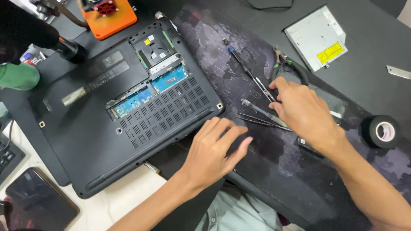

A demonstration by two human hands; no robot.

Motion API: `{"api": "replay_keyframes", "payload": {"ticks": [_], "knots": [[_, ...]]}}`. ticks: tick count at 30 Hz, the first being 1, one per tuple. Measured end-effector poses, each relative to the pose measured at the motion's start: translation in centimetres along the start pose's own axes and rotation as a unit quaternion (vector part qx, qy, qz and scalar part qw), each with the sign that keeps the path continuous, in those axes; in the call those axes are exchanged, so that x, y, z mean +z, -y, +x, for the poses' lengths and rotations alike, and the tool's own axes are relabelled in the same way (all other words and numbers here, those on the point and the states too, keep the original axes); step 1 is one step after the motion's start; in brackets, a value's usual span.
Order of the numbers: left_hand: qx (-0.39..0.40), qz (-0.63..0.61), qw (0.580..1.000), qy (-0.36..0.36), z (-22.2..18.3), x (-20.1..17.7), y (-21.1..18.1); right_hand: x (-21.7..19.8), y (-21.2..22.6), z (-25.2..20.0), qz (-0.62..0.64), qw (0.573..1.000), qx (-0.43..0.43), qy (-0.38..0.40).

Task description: Repair a laptop by manipulating internal cables and reassembling the casing.

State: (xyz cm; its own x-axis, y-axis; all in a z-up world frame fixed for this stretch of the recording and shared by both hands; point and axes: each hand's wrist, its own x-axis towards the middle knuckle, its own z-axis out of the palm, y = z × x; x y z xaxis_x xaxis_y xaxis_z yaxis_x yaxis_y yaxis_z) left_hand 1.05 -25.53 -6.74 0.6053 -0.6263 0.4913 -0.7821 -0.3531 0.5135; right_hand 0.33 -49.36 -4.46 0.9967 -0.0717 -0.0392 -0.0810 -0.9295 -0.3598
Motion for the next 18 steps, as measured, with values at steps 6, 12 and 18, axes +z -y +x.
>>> {"api": "replay_keyframes", "payload": {"ticks": [6,12,18], "knots": [[-0.203,-0.288,0.935,0.032,4.5,3.0,-1.2,0.5,0.4,-0.1,-0.020,0.999,0.022,-0.016],[-0.329,-0.444,0.832,0.043,4.2,7.5,1.2,0.1,-1.8,0.9,0.097,0.995,0.012,0.029],[-0.357,-0.557,0.750,-0.019,4.4,8.5,1.9,-3.6,-1.1,0.8,0.210,0.971,0.038,0.107]]}}
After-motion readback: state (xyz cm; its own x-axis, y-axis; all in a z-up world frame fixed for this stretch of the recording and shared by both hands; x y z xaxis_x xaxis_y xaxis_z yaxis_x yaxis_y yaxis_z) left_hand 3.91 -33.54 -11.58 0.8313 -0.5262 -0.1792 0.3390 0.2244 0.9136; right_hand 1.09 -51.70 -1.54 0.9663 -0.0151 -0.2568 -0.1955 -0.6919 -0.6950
